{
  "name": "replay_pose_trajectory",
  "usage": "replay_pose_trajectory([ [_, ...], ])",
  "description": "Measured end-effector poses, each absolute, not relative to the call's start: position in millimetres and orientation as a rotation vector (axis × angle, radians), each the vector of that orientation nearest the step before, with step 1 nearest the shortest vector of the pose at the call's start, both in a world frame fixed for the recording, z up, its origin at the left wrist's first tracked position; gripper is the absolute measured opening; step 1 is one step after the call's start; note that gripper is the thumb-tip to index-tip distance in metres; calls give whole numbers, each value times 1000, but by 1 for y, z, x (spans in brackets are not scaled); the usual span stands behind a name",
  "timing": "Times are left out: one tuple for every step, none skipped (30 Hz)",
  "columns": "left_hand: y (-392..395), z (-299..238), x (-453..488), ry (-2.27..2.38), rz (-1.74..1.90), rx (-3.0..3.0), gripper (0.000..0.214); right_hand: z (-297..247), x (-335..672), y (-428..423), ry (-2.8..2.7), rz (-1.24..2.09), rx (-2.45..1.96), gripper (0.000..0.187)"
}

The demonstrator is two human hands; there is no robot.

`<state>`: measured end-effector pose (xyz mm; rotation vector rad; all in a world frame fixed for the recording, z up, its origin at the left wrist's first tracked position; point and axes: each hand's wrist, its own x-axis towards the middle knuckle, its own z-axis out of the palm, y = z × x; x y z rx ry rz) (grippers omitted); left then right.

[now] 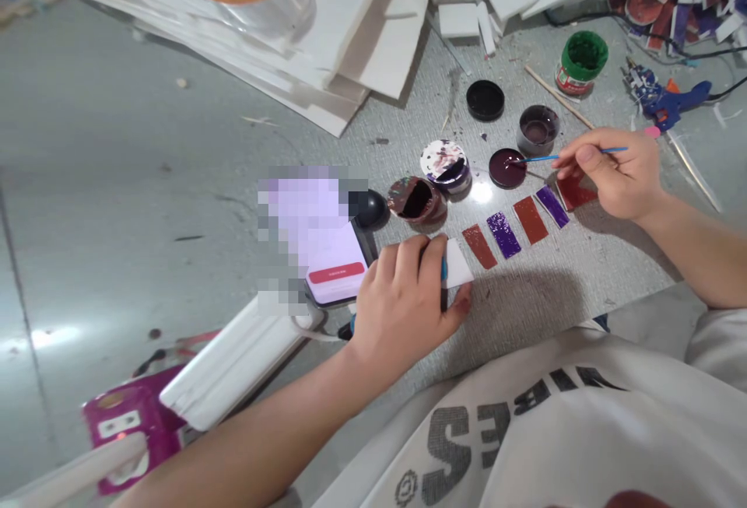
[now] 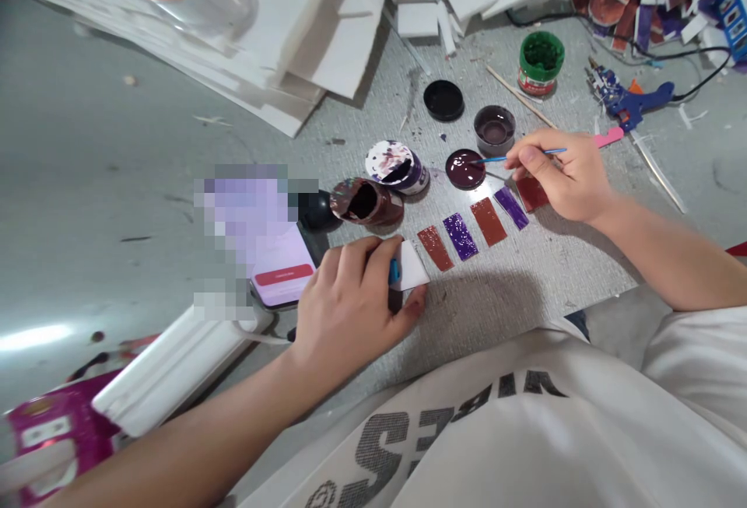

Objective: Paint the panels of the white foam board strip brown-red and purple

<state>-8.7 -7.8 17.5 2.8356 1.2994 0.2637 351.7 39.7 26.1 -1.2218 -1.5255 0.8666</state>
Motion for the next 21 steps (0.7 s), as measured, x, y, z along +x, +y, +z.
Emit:
replay_pose_trajectory([
  [-8,17,-9,1298,264,2833,62,26,351,40,-1515,877,-1238,37],
  [-8,17,-9,1297,265,2831,62,27,351,40,-1500,888,-1253,39],
  [-8,16,-9,1299,265,2827,62,27,351,40,-1481,893,-1263,41],
  [-8,16,-9,1302,264,2822,63,27,352,40,-1462,895,-1269,42],
  [-8,15,-10,1305,262,2816,63,28,352,40,-1451,904,-1274,42],
  [-8,15,-10,1309,255,2810,63,28,353,41,-1444,918,-1277,42],
  [-8,15,-10,1312,244,2805,63,27,353,41,-1438,933,-1276,42],
  [-8,15,-11,1314,231,2799,63,27,354,42,-1427,939,-1276,41],
  [-9,16,-11,1318,220,2792,63,26,354,42,-1418,936,-1277,41],
  [-9,16,-12,1319,210,2784,64,26,354,43,-1413,924,-1278,40],
  [-9,16,-12,1323,202,2774,64,25,355,44,-1413,912,-1277,39],
  [-9,16,-12,1327,197,2762,63,25,355,44,-1416,904,-1274,39],
  [-9,16,-12,1329,196,2750,63,25,355,44,-1425,908,-1276,38],
  [-9,16,-12,1328,197,2740,62,25,355,45,-1428,907,-1280,38],
  [-9,16,-12,1325,200,2733,62,25,355,45,-1428,903,-1286,39],
  [-9,16,-12,1322,202,2730,62,25,355,45,-1427,898,-1292,40],
  [-9,16,-12,1321,205,2730,62,26,355,45,-1427,898,-1293,41],
  [-9,17,-12,1318,205,2731,62,26,355,45,-1430,900,-1287,40],
  [-9,17,-12,1317,202,2732,63,27,354,44,-1433,899,-1280,39],
  [-9,17,-12,1318,198,2731,63,27,354,44,-1436,891,-1276,38],
  [-8,18,-12,1316,194,2731,63,27,354,43,-1441,883,-1277,38],
])
